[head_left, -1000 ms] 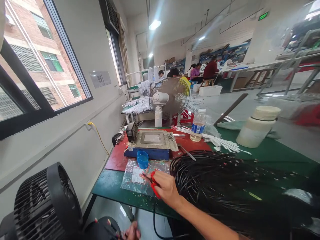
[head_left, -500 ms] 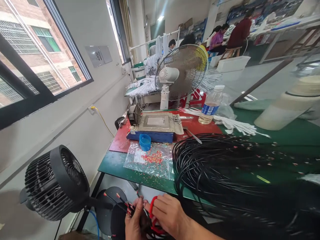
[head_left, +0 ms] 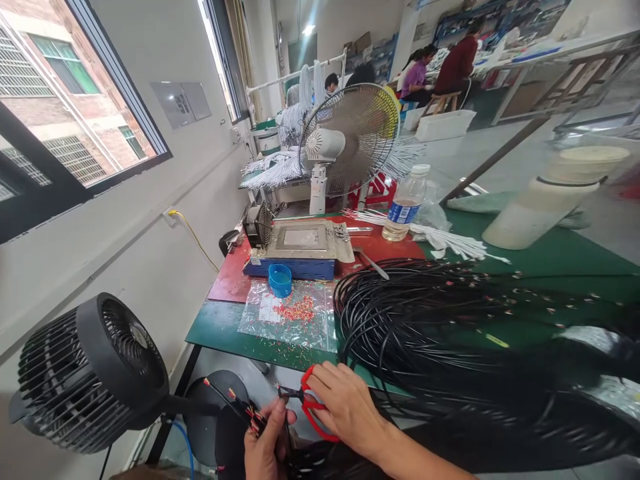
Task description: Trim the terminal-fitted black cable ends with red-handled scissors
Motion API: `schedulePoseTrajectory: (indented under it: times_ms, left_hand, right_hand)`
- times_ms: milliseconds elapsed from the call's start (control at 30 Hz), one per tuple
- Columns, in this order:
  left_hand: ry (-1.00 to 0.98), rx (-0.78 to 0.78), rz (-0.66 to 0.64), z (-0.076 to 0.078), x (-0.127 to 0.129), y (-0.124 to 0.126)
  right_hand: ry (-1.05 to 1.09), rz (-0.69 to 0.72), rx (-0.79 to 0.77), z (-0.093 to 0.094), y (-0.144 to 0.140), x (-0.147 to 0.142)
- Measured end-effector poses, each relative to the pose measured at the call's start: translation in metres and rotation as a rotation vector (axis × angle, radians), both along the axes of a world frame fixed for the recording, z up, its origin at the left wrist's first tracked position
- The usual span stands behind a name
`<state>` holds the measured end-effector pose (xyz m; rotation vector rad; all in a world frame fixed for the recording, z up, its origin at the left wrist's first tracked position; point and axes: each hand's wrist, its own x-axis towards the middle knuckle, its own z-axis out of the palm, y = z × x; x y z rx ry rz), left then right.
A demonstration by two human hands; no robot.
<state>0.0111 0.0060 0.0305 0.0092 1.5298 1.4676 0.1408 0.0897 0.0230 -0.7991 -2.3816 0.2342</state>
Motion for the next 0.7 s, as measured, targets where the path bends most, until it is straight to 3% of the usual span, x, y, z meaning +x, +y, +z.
schedulePoseTrajectory:
  times_ms: [367, 600, 700]
  left_hand:
    - [0.034, -0.011, -0.049, 0.006, 0.005, 0.0]
    - [0.083, -0.019, -0.052, 0.001, 0.005, 0.0]
    - [0.075, -0.008, -0.046, -0.004, 0.005, 0.001]
  right_hand:
    - [0.008, 0.003, 0.008, -0.005, 0.003, 0.004]
    - [0.061, 0.001, 0.079, -0.017, 0.001, 0.004]
    - [0.065, 0.042, -0.004, -0.022, -0.002, 0.006]
